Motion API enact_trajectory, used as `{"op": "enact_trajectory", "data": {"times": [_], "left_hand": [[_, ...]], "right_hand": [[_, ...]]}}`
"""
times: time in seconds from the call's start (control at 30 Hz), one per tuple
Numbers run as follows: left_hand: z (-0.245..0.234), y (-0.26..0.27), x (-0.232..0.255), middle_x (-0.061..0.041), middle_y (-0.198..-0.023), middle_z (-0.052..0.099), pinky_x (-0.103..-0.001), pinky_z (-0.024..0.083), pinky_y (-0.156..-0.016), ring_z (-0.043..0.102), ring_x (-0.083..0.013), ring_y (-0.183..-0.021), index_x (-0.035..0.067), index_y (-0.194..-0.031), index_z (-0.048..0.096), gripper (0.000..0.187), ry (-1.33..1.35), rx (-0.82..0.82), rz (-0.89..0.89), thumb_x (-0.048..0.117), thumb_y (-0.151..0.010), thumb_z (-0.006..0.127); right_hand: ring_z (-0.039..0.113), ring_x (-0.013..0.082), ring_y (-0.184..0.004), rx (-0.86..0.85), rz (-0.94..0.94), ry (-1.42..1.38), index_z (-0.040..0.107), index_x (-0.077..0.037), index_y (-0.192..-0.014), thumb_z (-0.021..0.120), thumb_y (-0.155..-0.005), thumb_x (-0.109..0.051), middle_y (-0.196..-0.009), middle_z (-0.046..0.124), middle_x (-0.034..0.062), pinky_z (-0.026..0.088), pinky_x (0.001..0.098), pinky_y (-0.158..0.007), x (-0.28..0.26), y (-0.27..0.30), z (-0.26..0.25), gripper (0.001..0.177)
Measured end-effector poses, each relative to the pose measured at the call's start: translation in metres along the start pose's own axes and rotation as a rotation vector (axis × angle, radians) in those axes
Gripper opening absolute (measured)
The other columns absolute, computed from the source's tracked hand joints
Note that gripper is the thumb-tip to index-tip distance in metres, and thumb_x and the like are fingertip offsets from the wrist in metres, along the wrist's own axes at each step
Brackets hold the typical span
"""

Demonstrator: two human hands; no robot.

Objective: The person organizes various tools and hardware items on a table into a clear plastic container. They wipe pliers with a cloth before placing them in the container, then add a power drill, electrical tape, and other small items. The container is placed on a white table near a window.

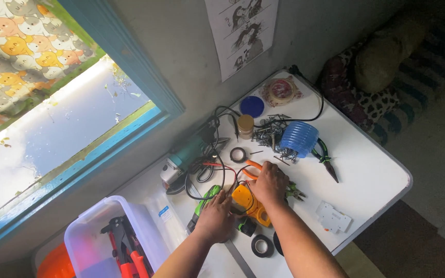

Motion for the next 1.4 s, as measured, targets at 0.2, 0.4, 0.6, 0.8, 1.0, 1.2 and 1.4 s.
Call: {"op": "enact_trajectory", "data": {"times": [0.2,0.4,0.6,0.8,1.0,1.2,1.4], "left_hand": [[-0.007,0.014,-0.011,-0.02,-0.165,0.028,-0.047,0.027,-0.12,0.028,-0.035,-0.152,0.012,-0.153,0.044,0.063,0.042,0.0,-0.061,0.033,-0.095,0.06],[-0.038,0.037,0.001,-0.013,-0.164,0.033,-0.047,0.036,-0.118,0.043,-0.0386,-0.143,0.013,-0.153,0.043,0.061,0.067,-0.027,-0.137,0.028,-0.096,0.058],[-0.05,0.045,-0.003,-0.011,-0.137,0.06,-0.049,0.051,-0.095,0.062,-0.0387,-0.118,0.015,-0.138,0.053,0.05,0.176,0.147,-0.042,0.035,-0.093,0.06],[-0.069,0.072,-0.02,-0.012,-0.13,0.068,-0.046,0.05,-0.091,0.064,-0.0373,-0.115,0.02,-0.143,0.049,0.056,0.342,0.201,-0.134,0.037,-0.092,0.063],[-0.078,0.107,-0.03,-0.006,-0.13,0.073,-0.039,0.049,-0.096,0.067,-0.0312,-0.12,0.02,-0.145,0.048,0.057,0.631,0.323,-0.182,0.034,-0.092,0.062],[-0.084,0.126,-0.077,-0.017,-0.166,0.027,-0.044,0.021,-0.125,0.023,-0.0316,-0.155,0.006,-0.158,0.029,0.074,0.382,0.493,-0.288,0.03,-0.097,0.063],[-0.062,0.139,-0.063,-0.009,-0.11,0.072,-0.047,0.051,-0.08,0.068,-0.0345,-0.098,0.018,-0.111,0.063,0.018,0.122,0.043,-0.204,0.027,-0.098,0.054]], "right_hand": [[0.065,0.0362,-0.1,0.144,0.02,-0.167,0.048,-0.014,-0.121,0.072,-0.077,-0.04,-0.111,0.065,0.0131,0.041,0.0505,-0.084,0.019,0.016,-0.018,0.056],[0.065,0.0401,-0.106,0.288,-0.058,-0.273,0.049,-0.01,-0.128,0.074,-0.077,-0.041,-0.118,0.066,0.014,0.048,0.0588,-0.083,0.03,0.029,-0.036,0.065],[0.067,0.0388,-0.092,0.171,-0.289,-0.382,0.054,-0.014,-0.124,0.074,-0.08,-0.042,-0.107,0.067,0.0125,0.051,0.0521,-0.073,-0.006,0.062,-0.062,0.056],[0.072,0.0304,-0.086,-0.046,-0.076,-0.71,0.061,-0.016,-0.109,0.082,-0.073,-0.045,-0.095,0.077,0.0059,0.052,0.044,-0.076,-0.032,0.088,-0.045,0.051],[0.075,0.013,-0.094,-0.297,-0.227,-0.714,0.068,-0.019,-0.114,0.087,-0.07,-0.046,-0.104,0.08,-0.0036,0.053,0.0297,-0.083,-0.089,0.12,-0.049,0.055],[0.067,0.0144,-0.091,-0.536,-0.351,-0.712,0.067,-0.019,-0.119,0.091,-0.071,-0.024,-0.103,0.072,0.0001,0.052,0.0285,-0.08,-0.128,0.159,-0.062,0.053],[0.066,0.0095,-0.094,-0.881,-0.473,-0.643,0.068,-0.016,-0.129,0.085,-0.069,-0.003,-0.119,0.074,-0.0033,0.055,0.0217,-0.079,-0.155,0.209,-0.091,0.064]]}}
Point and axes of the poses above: each hand's wrist, its own y-axis away from the middle knuckle, its own z-axis out of the palm, x = y × z, the point moved 10 cm from there along -y, towards the middle knuckle
